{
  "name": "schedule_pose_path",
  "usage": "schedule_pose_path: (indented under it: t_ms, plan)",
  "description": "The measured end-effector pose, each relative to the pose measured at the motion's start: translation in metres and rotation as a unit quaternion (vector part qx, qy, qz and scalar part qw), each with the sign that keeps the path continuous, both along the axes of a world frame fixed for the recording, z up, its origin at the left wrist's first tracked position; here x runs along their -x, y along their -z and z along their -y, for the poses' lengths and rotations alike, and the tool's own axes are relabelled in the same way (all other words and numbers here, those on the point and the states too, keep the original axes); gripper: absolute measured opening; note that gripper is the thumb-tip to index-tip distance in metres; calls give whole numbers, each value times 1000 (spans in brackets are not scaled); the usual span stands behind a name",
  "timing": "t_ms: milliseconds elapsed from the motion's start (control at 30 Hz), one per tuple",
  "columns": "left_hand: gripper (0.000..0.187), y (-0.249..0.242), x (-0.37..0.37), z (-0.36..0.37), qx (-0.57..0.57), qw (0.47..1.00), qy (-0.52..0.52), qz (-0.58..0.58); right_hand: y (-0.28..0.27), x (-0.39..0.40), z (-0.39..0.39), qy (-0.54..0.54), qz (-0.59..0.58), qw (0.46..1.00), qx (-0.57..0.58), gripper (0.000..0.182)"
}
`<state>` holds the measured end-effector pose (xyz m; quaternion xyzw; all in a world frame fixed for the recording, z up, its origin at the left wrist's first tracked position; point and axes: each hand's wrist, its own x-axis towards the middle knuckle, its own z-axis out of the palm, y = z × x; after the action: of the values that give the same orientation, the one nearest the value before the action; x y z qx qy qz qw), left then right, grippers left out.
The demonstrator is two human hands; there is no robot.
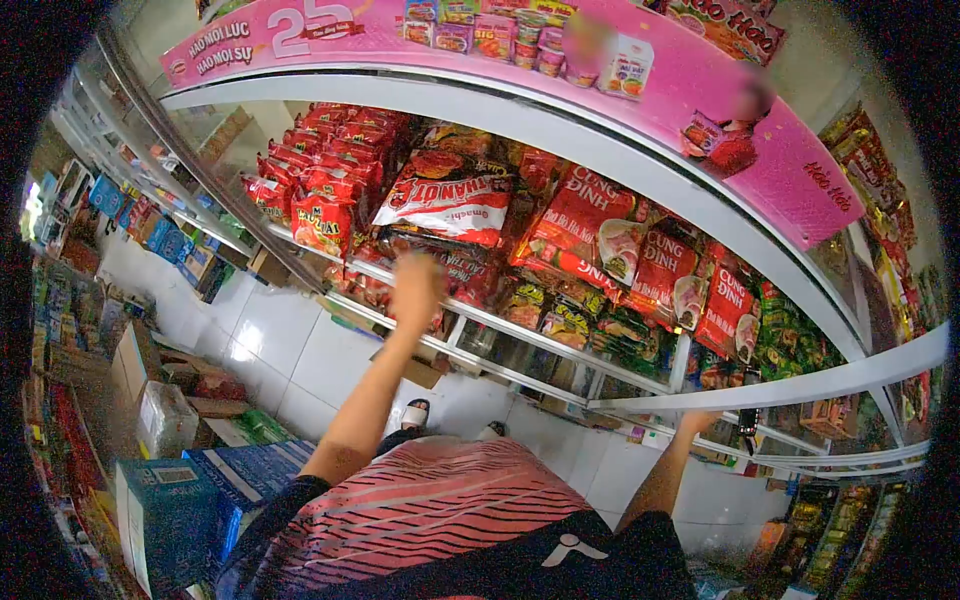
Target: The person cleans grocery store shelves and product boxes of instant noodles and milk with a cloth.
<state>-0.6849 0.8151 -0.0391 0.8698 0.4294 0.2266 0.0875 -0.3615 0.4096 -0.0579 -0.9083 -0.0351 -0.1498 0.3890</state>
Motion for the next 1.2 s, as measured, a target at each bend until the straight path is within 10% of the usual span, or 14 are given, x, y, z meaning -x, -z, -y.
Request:
schedule_pose_path:
  t_ms: [67,233,300,533,733,800,1000,1133,1200]
  plan:
    - [10,33,-68,36,30,991,82,-104,25,-20,13,-16,45,999,10,48]
    - [13,7,-70,78,-26,946,294,131,69,-42,30,-11,113,987,114,49]
    - [15,8,-42,33,-27,979,198,-40,75,-24,29,-14,152,987,56,48]
    - [24,3,18,-25,-147,984,-41,93,72,34,21,-84,93,991,55,48]
    - [39,-17,-72,79,2,972,199,126,52,78,-9,22,158,987,-16,47]
    - [40,-8,-82,91,-23,965,211,151,108,111,-9,-66,247,967,-1,32]
    - [33,-5,-51,53,124,923,298,209,-13,232,-166,-510,104,852,-46,31]
    - [38,30,-22,24,65,908,341,233,-40,236,-253,-573,104,813,22,37]
    - [36,-6,6,18,88,973,180,112,-34,233,-270,-571,197,787,129,37]
